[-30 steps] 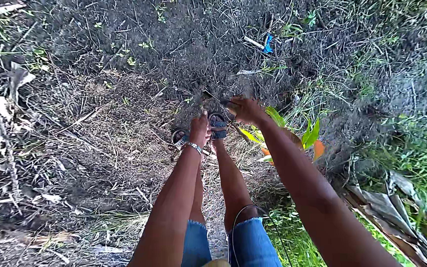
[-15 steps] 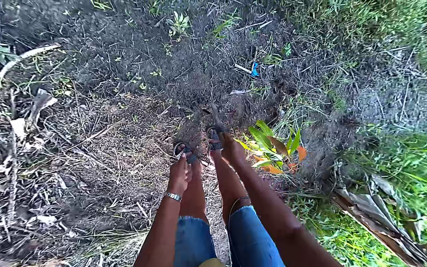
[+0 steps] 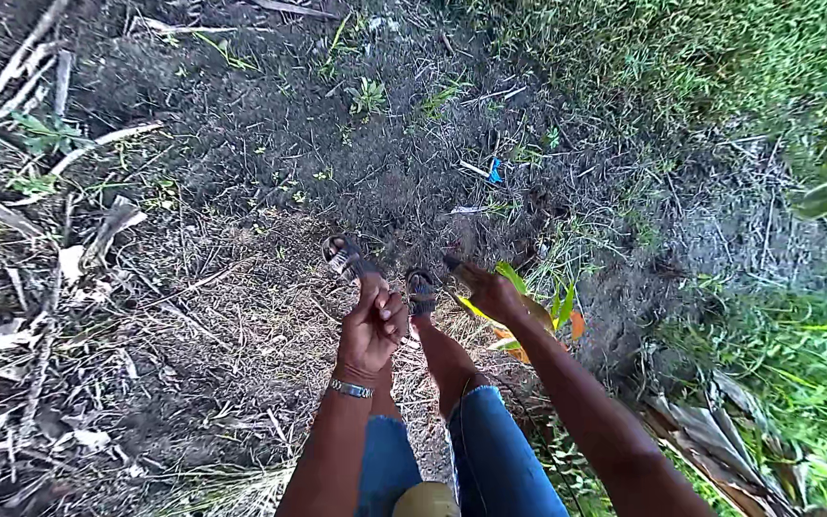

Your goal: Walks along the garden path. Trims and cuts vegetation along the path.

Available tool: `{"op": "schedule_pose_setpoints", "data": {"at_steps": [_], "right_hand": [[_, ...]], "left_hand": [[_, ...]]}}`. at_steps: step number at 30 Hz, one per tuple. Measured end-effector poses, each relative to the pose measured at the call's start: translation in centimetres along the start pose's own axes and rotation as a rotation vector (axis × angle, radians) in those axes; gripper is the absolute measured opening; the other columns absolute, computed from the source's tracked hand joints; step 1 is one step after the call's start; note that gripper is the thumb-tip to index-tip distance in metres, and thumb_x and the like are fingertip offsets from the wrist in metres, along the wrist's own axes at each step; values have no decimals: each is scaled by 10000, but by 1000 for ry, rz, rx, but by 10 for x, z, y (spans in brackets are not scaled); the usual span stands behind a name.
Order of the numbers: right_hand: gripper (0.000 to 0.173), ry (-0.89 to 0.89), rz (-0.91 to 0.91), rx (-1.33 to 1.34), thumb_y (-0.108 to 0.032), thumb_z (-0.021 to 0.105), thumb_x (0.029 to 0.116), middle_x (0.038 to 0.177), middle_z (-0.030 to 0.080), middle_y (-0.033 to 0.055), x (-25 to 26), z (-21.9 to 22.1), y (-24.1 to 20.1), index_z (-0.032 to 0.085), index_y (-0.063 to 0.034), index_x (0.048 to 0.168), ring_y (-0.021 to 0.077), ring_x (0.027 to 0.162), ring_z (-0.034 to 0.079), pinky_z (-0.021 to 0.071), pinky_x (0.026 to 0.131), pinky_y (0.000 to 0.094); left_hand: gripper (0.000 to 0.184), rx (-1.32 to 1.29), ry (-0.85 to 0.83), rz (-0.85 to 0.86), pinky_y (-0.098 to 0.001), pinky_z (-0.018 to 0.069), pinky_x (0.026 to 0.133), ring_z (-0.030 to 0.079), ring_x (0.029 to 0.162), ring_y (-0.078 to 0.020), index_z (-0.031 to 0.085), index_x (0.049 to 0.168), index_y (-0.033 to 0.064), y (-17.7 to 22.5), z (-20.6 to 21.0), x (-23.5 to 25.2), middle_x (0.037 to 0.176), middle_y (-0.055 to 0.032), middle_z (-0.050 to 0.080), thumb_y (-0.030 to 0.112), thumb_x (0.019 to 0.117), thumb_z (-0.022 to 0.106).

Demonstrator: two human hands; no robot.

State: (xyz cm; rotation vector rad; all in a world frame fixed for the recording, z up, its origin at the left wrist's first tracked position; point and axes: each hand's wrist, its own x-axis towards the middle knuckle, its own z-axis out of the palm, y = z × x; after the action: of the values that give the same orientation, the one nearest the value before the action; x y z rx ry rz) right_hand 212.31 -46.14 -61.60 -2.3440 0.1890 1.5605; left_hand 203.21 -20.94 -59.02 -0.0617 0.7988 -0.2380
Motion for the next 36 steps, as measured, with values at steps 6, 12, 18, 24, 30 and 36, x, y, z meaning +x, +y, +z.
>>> {"op": "schedule_pose_setpoints", "data": {"at_steps": [6,12,18,24,30,36], "right_hand": [[680,171,48,92,-125,716,853,1165,727,215,27,-26,-22,550,-224,1504,414,1057,702,535,931,643],[606,245,97,116,-129,749,857,1156,723,237,65,-66,-67,618,-207,1443,456,1064,687,513,916,695],[531,230,118,74,-161,752,877,1152,722,243,182,-54,-92,657,-203,1397,490,1054,681,508,861,748],[618,127,259,181,-140,696,908,1214,663,321,214,15,-131,516,-151,1498,556,1106,634,504,831,757],[933,8,323,149,-161,685,898,1392,574,288,254,104,-142,154,-185,1665,465,1140,658,540,939,630],[851,121,218,156,-172,725,860,1222,676,292,267,61,-112,327,-166,1613,514,1078,673,526,832,723]], "left_hand": [[380,76,108,-82,-355,586,687,639,677,-175,619,821,131,23,14,24,744,-29,617,280,1091,397],[357,517,358,-60,-247,529,557,579,600,-119,549,898,88,61,29,51,751,-34,590,220,1121,304],[380,478,381,-33,-227,477,523,533,562,-95,539,876,101,77,0,84,704,-13,559,233,1121,280],[388,630,390,-58,-241,475,537,531,575,-96,550,871,104,93,3,118,715,-2,566,230,1106,268],[280,742,201,-55,-244,504,633,554,689,-82,601,983,118,87,7,132,821,17,576,274,1087,392],[266,955,226,-146,-191,419,518,465,563,-30,591,974,104,102,24,171,714,66,514,202,1087,372]]}}
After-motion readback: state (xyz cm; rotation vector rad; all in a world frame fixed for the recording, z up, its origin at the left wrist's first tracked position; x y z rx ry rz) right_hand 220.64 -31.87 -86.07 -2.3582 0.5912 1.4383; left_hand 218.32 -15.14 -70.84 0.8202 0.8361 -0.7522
